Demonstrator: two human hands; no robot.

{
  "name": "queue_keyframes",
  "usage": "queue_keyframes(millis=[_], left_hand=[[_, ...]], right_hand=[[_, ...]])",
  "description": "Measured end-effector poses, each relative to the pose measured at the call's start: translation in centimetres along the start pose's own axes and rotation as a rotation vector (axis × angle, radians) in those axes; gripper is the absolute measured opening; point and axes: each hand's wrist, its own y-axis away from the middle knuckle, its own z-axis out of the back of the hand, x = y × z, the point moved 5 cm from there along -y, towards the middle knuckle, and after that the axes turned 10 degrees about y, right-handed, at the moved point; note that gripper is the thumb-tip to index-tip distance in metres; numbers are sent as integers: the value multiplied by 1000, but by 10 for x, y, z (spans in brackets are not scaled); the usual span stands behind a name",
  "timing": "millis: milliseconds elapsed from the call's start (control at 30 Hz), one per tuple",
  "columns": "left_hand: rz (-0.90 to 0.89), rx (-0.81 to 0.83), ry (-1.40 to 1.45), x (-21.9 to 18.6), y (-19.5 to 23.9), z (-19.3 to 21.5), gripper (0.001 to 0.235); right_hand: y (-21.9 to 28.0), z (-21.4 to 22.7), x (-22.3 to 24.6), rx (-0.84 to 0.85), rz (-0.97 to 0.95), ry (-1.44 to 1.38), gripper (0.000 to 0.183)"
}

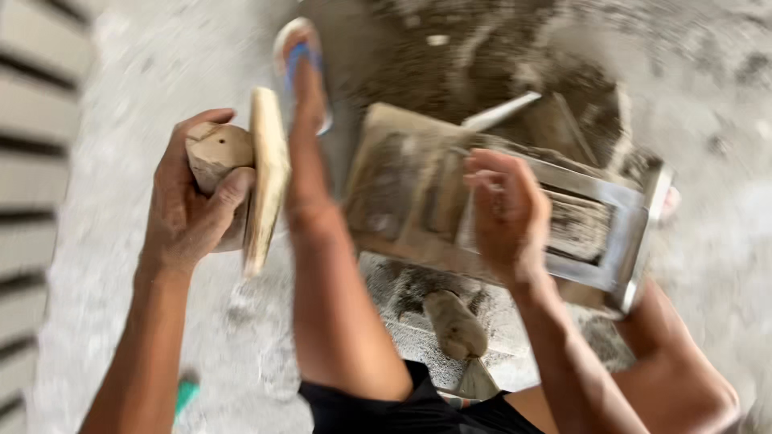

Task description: The person scoops wet concrete into a rectangular mold, levels the surface with a straight edge, and removes excess material. They then lift the mold, flip it over to release the formed brick onto a stack, and repeat the process.

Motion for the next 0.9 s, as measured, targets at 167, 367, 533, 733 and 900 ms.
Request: queue_keyframes(millis=[167, 367, 533, 733, 900], left_hand=[[-605, 445, -764, -79, -61, -202, 55], [-416, 958, -822, 5, -50, -366, 60], [-390, 1060, -926, 20, -36, -412, 66], [-414, 1080, -1015, 33, -27, -426, 62], [-549, 1012, -1103, 37, -23, -432, 56]], right_hand=[[37, 167, -161, -375, -290, 409, 20], [98, 191, -343, -64, -687, 607, 36], [91, 171, -377, 191, -814, 669, 38], [82, 173, -356, 281, -778, 667, 44], [86, 188, -343, 268, -778, 513, 34]])
